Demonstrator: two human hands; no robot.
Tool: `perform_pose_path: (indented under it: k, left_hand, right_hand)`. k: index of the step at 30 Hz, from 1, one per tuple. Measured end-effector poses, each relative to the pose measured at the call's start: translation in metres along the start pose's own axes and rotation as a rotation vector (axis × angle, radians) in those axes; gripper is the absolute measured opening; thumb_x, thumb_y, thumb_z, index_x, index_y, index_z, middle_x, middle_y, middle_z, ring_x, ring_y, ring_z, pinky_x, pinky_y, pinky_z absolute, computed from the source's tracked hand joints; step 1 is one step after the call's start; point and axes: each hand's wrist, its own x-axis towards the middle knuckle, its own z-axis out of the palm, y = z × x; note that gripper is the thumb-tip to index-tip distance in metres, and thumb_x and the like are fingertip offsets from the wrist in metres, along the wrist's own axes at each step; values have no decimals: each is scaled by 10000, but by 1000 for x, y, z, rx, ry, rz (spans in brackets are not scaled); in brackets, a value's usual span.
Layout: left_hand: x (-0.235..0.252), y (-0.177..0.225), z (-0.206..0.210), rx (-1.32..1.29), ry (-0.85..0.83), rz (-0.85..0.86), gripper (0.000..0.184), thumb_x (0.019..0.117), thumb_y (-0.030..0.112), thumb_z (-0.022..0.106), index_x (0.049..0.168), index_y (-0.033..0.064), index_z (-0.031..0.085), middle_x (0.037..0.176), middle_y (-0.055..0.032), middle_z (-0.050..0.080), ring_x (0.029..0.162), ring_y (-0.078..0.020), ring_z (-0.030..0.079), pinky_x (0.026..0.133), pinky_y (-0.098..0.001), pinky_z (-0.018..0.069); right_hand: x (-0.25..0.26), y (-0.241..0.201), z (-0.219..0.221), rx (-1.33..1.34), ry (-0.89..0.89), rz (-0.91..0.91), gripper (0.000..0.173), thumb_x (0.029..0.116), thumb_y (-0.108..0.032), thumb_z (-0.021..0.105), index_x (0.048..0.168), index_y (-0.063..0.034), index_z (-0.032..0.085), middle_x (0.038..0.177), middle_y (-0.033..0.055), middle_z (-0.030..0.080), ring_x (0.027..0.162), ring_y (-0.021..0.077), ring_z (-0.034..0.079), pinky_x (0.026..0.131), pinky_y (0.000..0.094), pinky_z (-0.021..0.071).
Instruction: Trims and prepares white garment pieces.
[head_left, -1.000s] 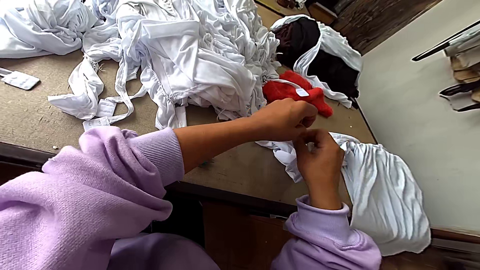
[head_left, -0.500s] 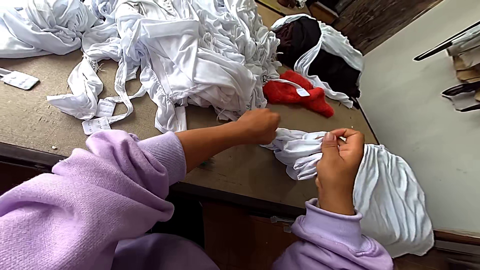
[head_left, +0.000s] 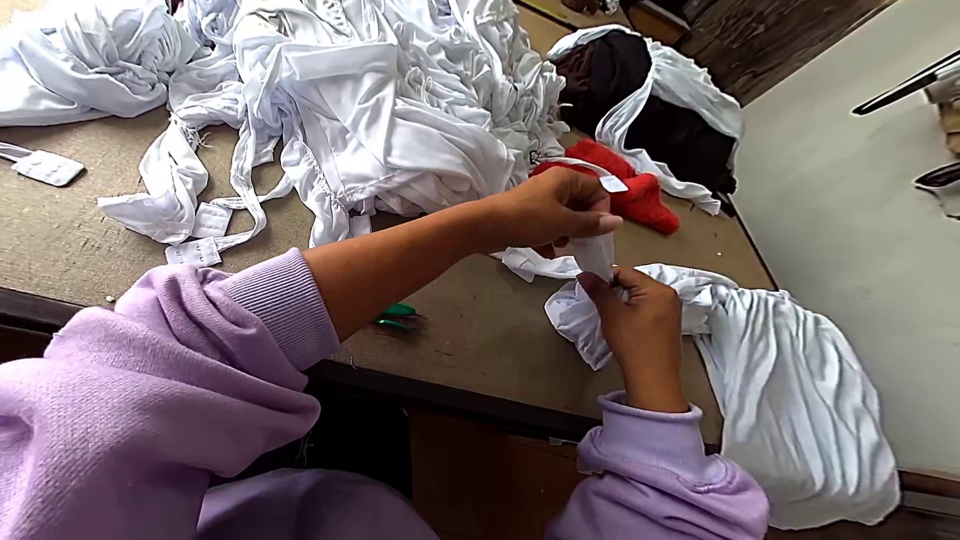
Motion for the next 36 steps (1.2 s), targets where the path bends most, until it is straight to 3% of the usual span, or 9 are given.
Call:
perform_pose_path:
  k: [3,5,7,15,20,23,27,32,36]
  left_hand:
    - [-1,-10,4,319,-71,31,139,984,73,665,977,-64,646,801,-90,613,673,-111,589,613,-259,503]
    - [-1,-10,9,572,-176,-1,188,953,29,677,1111,-72,685,974,-184,693,882,-257,655,808,-423,529]
    - [0,-11,10,672,-199,-24,138,930,-12,654,1052,-60,695,960,-185,689,904,-288,648,798,-471,503]
    - [-1,-22,2,350,-170,-15,162,913,68,756,858,-18,630,684,-6,531,572,-46,494,521,-199,407]
    - [-5,-17,4,227,-184,-121,138,928,37,737,881,-25,623,723,-31,571,597,-62,553,536,-201,471]
    - [-5,-16,4,251,-181,-121,162,911,44,757,849,-18,621,696,-21,552,582,-54,534,528,-194,452]
    - [-5,-19,-1,70,-161,-210,182,953,35,705,843,2,564,724,-25,552,617,-78,578,560,-220,517]
    - [-4,-22,-5,-162,47,-333,150,1042,81,582,926,36,498,816,-50,587,680,-99,629,617,-258,564]
    - [0,-25,6,163,91,-170,154,1048,88,577,1002,-52,532,832,-104,579,682,-127,630,620,-270,553]
  right_hand:
    - [2,1,1,31,10,-64,240,939,-180,703,953,59,711,889,184,635,848,263,592,780,470,453]
    - [3,4,3,81,16,-93,224,916,-170,721,961,49,721,972,172,619,919,220,571,830,402,454]
    - [2,9,4,154,17,-114,223,914,-190,727,990,20,740,1052,128,592,993,132,540,889,283,436]
    - [-5,10,7,209,105,-213,194,885,-96,727,918,38,592,929,116,603,867,119,559,774,260,449]
    - [-9,4,9,212,42,-312,302,921,-181,726,1090,43,611,954,93,627,873,66,600,814,205,501]
    - [-7,4,10,207,85,-395,189,919,-148,712,905,31,651,951,127,621,945,124,593,855,219,467]
    - [-8,7,6,310,23,-455,201,931,-183,715,892,-13,614,1093,94,621,1115,93,589,975,206,474]
    - [-12,12,6,314,-64,-475,171,946,-174,674,891,-40,584,926,24,636,931,10,617,854,156,503]
    - [-18,-3,4,-115,-106,-445,284,993,-225,576,1083,20,689,921,180,699,773,303,692,639,465,537]
